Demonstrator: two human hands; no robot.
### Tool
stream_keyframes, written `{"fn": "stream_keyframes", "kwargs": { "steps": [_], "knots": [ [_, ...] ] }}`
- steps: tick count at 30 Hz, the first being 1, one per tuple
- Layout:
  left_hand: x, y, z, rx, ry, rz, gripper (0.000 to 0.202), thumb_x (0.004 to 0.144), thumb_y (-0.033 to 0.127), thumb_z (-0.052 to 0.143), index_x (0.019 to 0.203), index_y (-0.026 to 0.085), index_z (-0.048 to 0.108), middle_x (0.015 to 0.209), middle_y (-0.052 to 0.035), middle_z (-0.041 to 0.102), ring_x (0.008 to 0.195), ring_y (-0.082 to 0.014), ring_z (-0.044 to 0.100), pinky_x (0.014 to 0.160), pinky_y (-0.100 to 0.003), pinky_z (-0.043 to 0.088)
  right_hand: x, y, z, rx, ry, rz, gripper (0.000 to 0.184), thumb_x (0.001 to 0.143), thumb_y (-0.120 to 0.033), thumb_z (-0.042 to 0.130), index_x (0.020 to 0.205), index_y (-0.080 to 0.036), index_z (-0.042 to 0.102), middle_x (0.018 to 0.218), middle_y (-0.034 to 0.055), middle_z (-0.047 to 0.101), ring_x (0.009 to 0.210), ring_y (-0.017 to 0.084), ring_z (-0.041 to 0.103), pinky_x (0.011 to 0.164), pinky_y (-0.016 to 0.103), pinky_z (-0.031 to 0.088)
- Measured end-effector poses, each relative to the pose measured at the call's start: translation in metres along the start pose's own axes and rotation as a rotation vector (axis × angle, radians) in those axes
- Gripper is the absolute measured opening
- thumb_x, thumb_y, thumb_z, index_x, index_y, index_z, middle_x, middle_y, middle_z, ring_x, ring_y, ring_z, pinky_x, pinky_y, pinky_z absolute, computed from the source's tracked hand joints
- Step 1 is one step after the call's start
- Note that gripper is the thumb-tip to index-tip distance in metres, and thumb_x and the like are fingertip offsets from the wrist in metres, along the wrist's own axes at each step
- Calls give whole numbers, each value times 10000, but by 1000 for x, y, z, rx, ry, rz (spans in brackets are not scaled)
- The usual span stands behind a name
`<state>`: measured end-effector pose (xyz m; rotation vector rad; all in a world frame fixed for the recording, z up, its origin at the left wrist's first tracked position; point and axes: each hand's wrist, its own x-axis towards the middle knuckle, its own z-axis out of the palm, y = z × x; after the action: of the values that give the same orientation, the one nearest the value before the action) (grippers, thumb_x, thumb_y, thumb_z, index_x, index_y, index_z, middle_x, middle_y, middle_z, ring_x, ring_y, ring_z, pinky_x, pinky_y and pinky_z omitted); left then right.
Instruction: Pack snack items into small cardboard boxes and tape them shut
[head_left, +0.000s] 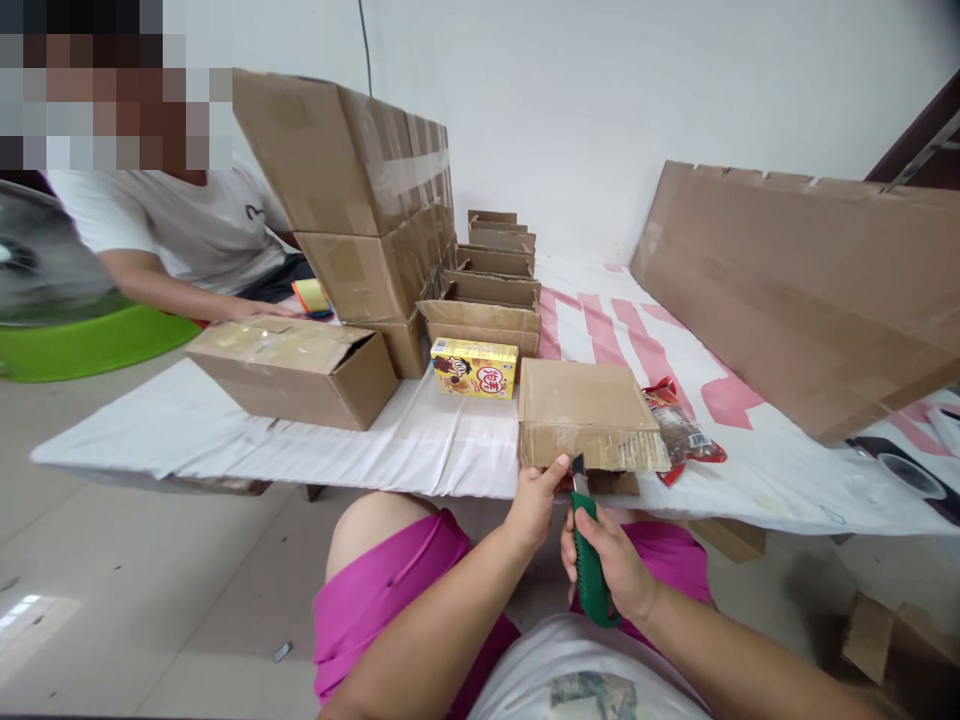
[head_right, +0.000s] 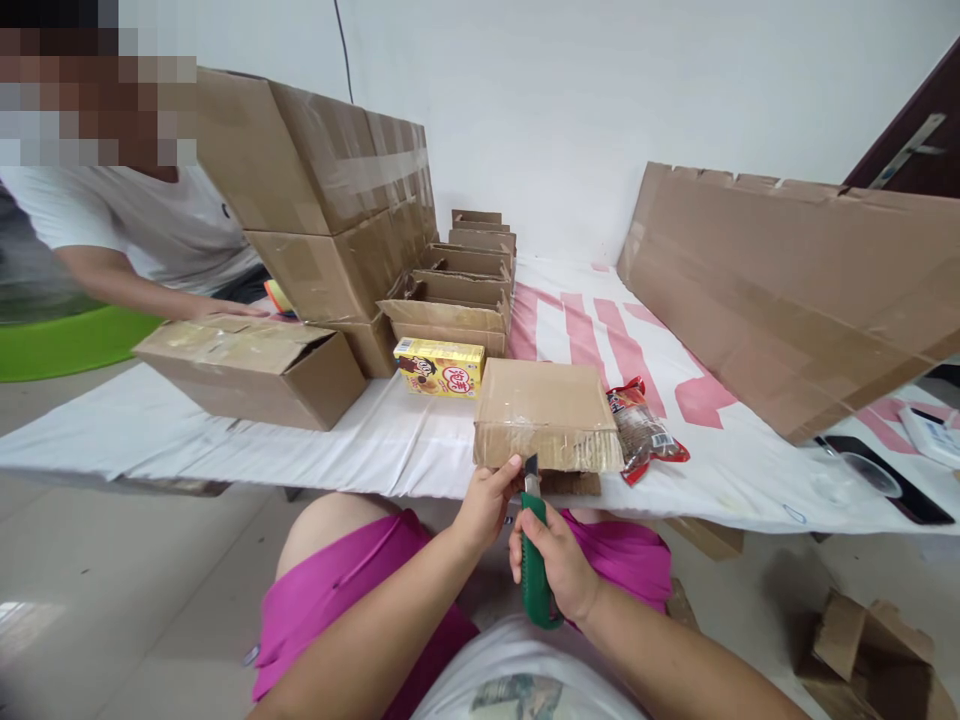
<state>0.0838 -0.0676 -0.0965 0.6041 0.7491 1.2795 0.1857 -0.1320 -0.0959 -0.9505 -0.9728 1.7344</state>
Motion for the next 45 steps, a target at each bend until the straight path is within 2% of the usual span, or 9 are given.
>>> {"fn": "stream_keyframes", "kwargs": {
  "steps": [4, 9, 14, 18, 25, 31, 37, 42, 45],
  "knots": [
    [1, -4, -3, 20, -6, 29, 366, 658, 448, 786, 751, 111, 674, 670, -53, 666, 618, -147, 614, 632, -263, 492, -3, -3, 0, 2, -9, -5, 410, 827, -584, 588, 767, -199, 459, 561, -55, 546, 428, 79, 504, 429, 205, 341],
    [-1, 4, 2, 12, 4, 10, 417, 626, 472, 797, 795, 106, 689, 702, -63, 692, 603, -168, 643, 618, -276, 502, -6, 1, -1, 7, -75, 32, 401, 826, -582, 588, 796, -201, 467, 565, -57, 550, 411, 81, 497, 417, 208, 360],
    [-2, 3, 4, 19, 25, -7, 443, 603, 482, 808, 790, 98, 695, 705, -80, 701, 620, -185, 657, 633, -286, 510, -3, 5, 0, 21, -9, 21, 414, 819, -597, 588, 803, -200, 471, 551, -57, 556, 408, 81, 502, 410, 202, 364],
    [-1, -4, 0, 26, 30, 26, 404, 618, 469, 807, 761, 108, 694, 675, -60, 688, 597, -153, 626, 616, -261, 492, -2, 0, 0, 30, 12, 2, 421, 804, -592, 614, 782, -199, 465, 549, -57, 561, 417, 78, 514, 416, 194, 359],
    [-2, 0, 3, 3, 11, 24, 428, 618, 469, 807, 824, 107, 709, 722, -76, 714, 637, -184, 669, 665, -290, 524, -6, -1, 2, 77, -72, 32, 411, 812, -589, 601, 790, -198, 476, 540, -59, 549, 400, 82, 506, 408, 201, 353],
    [-1, -3, 1, 41, 32, -4, 423, 618, 483, 800, 761, 97, 702, 700, -89, 705, 642, -188, 664, 639, -278, 501, -5, 3, 4, 49, 24, 13, 428, 800, -606, 606, 790, -200, 471, 548, -56, 557, 407, 82, 499, 405, 205, 354],
    [0, -6, -1, 63, 42, 3, 392, 621, 472, 794, 679, 102, 681, 621, -64, 667, 579, -154, 611, 618, -269, 472, -4, 1, 4, 32, 54, 10, 452, 770, -623, 631, 779, -200, 472, 544, -55, 561, 415, 83, 505, 415, 205, 343],
    [-2, -1, 2, 79, 39, 10, 423, 597, 502, 796, 644, 95, 691, 603, -71, 668, 576, -144, 593, 619, -260, 460, 1, -3, -6, 20, 131, -38, 434, 787, -615, 616, 784, -202, 484, 536, -54, 558, 427, 87, 511, 438, 208, 355],
    [-2, 2, 3, 94, 11, 22, 453, 598, 535, 783, 635, 91, 698, 614, -85, 678, 592, -150, 596, 626, -263, 457, 1, -7, -10, 0, 105, -38, 411, 802, -594, 611, 793, -203, 486, 538, -55, 559, 426, 89, 512, 440, 208, 358]
  ]
}}
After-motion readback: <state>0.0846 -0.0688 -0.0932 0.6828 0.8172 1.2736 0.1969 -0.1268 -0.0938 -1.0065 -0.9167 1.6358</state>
